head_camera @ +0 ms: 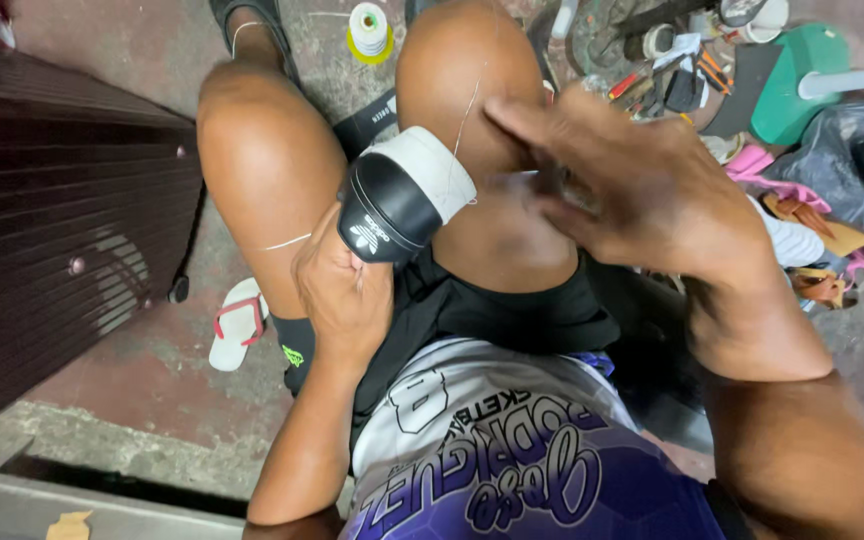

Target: The person sits on a chair and hand-stitches a black sneaker, pulling a needle with white thread through the shoe upper and sole edge, repeatedly repositioning the shoe on their lap and drawing the thread tight as they sew around the shoe.

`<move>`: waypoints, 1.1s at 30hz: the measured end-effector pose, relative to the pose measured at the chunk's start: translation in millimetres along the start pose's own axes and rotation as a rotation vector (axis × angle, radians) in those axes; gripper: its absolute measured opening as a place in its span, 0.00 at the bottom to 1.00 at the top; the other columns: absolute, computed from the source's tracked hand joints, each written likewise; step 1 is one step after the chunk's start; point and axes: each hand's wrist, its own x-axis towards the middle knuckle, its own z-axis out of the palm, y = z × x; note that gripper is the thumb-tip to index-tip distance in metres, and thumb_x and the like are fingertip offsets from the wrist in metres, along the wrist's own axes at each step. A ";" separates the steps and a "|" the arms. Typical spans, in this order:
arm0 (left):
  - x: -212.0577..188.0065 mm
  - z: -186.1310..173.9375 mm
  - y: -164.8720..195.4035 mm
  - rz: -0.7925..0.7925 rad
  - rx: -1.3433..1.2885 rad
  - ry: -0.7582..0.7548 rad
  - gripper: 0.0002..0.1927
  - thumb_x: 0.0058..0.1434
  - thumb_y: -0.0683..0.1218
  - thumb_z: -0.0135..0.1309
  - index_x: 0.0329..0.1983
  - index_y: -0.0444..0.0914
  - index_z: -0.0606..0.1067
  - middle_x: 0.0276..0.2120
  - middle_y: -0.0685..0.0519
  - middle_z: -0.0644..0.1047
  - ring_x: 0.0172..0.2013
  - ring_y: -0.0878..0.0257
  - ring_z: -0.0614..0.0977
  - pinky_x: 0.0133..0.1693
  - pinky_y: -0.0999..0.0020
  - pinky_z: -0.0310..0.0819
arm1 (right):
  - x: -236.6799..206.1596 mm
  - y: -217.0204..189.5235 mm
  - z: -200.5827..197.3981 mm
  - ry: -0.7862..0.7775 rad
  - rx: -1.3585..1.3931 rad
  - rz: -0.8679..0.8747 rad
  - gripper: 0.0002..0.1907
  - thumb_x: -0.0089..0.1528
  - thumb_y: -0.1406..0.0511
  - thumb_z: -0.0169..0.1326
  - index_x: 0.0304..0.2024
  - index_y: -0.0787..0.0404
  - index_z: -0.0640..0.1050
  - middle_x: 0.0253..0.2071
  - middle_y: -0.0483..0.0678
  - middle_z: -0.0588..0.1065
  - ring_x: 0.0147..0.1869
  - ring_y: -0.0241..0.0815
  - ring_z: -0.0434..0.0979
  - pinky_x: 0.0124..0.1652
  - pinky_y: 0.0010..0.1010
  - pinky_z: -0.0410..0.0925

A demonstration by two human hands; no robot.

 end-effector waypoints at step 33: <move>-1.7 -6.3 -20.2 0.071 -0.077 -0.139 0.13 0.69 0.50 0.53 0.41 0.33 0.74 0.34 0.45 0.72 0.37 0.50 0.74 0.41 0.61 0.68 | 18.5 -6.3 68.4 0.184 0.966 -0.139 0.14 0.78 0.64 0.50 0.38 0.62 0.67 0.29 0.45 0.69 0.28 0.33 0.67 0.33 0.25 0.65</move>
